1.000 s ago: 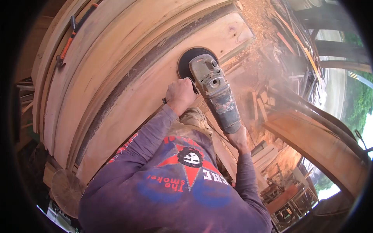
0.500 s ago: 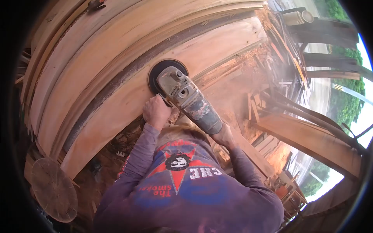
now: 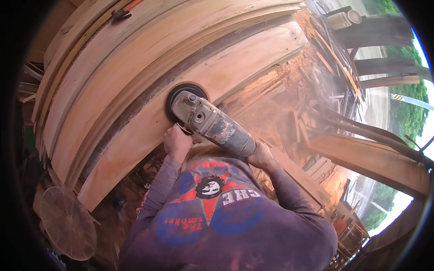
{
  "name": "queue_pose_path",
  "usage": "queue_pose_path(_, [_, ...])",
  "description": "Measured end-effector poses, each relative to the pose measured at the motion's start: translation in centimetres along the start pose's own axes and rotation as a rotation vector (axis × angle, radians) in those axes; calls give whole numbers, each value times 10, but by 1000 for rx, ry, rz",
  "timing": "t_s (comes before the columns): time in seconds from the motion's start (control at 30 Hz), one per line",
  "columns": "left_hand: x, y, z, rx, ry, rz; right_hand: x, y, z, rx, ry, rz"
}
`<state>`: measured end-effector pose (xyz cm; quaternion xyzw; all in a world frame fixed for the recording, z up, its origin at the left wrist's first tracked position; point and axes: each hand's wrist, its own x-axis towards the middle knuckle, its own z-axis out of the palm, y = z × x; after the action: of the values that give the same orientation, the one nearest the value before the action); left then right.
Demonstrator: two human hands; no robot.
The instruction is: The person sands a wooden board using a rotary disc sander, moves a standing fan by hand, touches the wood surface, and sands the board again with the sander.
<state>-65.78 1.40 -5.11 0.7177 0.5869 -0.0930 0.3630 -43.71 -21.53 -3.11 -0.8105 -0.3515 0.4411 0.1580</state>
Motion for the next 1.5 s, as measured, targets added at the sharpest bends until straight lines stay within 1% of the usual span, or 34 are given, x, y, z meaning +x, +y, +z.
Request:
queue_pose_path(0.1, [19, 48, 12, 55, -75, 71, -2, 26, -19, -26, 47, 37])
queue_pose_path(0.13, [25, 65, 18, 65, -106, 115, -7, 30, -27, 26, 65, 142])
queue_pose_path(0.17, [31, 84, 22, 75, -138, 161, -9, 40, -35, 24, 56, 145])
queue_pose_path(0.2, [37, 100, 28, 74, -145, 154, -10, 52, -43, 10, 96, 166])
queue_pose_path(0.23, [42, 116, 35, 50, -168, 207, -10, 65, -52, -4, 137, 190])
queue_pose_path(0.27, [48, 131, 42, 26, -192, 262, -9, 65, -63, 10, 158, 132])
queue_pose_path(0.3, [54, 146, 49, 27, -201, 261, -7, 66, -76, 11, 154, 140])
queue_pose_path(0.37, [65, 173, 61, 27, -225, 334, -2, 68, -100, -124, 91, 227])
queue_pose_path(0.4, [68, 189, 62, 25, -230, 356, 0, 83, -109, -124, 82, 233])
queue_pose_path(0.43, [73, 204, 69, 26, -236, 351, 2, 104, -114, -67, 137, 228])
queue_pose_path(0.5, [83, 237, 81, 23, -234, 404, 8, 125, -132, -9, 184, 227])
queue_pose_path(0.53, [88, 253, 85, 36, -248, 433, 11, 136, -141, 35, 216, 265])
queue_pose_path(0.57, [92, 268, 89, 32, -251, 424, 15, 140, -152, 76, 245, 301])
queue_pose_path(0.63, [100, 299, 96, 30, -257, 511, 20, 147, -177, 97, 258, 334])
queue_pose_path(0.7, [110, 325, 107, 29, -239, 490, 28, 159, -199, 118, 264, 368])
queue_pose_path(0.73, [115, 337, 112, 19, -217, 519, 33, 171, -209, 98, 248, 413])
queue_pose_path(0.77, [120, 350, 117, 9, -193, 548, 40, 171, -219, 85, 234, 432])
queue_pose_path(0.8, [126, 361, 121, 6, -191, 532, 46, 171, -228, 71, 220, 451])
queue_pose_path(0.9, [142, 396, 128, 2, -186, 579, 60, 173, -256, 144, 269, 462])
queue_pose_path(0.93, [147, 407, 132, 10, -159, 617, 63, 184, -266, 163, 239, 548])
queue_pose_path(1.0, [157, 429, 140, -11, -173, 620, 69, 202, -275, 177, 308, 432])
queue_pose_path(1.03, [162, 438, 145, -30, -191, 629, 72, 211, -279, 182, 340, 374])
queue_pose_path(1.07, [165, 448, 150, -39, -169, 637, 76, 214, -288, 198, 325, 440])
queue_pose_path(1.17, [178, 475, 152, -37, -196, 635, 89, 210, -307, 161, 304, 464])
queue_pose_path(1.23, [190, 493, 155, -27, -176, 630, 102, 199, -314, 186, 344, 467])
queue_pose_path(1.27, [194, 500, 153, -23, -150, 649, 108, 190, -316, 214, 363, 459])
queue_pose_path(1.33, [205, 509, 155, 2, -73, 640, 118, 204, -319, 272, 359, 421])
queue_pose_path(1.4, [214, 512, 158, 47, 14, 635, 125, 187, -316, 298, 361, 407])
queue_pose_path(1.47, [215, 495, 148, 90, 142, 647, 132, 165, -308, 282, 341, 390])
queue_pose_path(1.5, [210, 479, 135, 88, 162, 620, 134, 157, -305, 241, 317, 378])
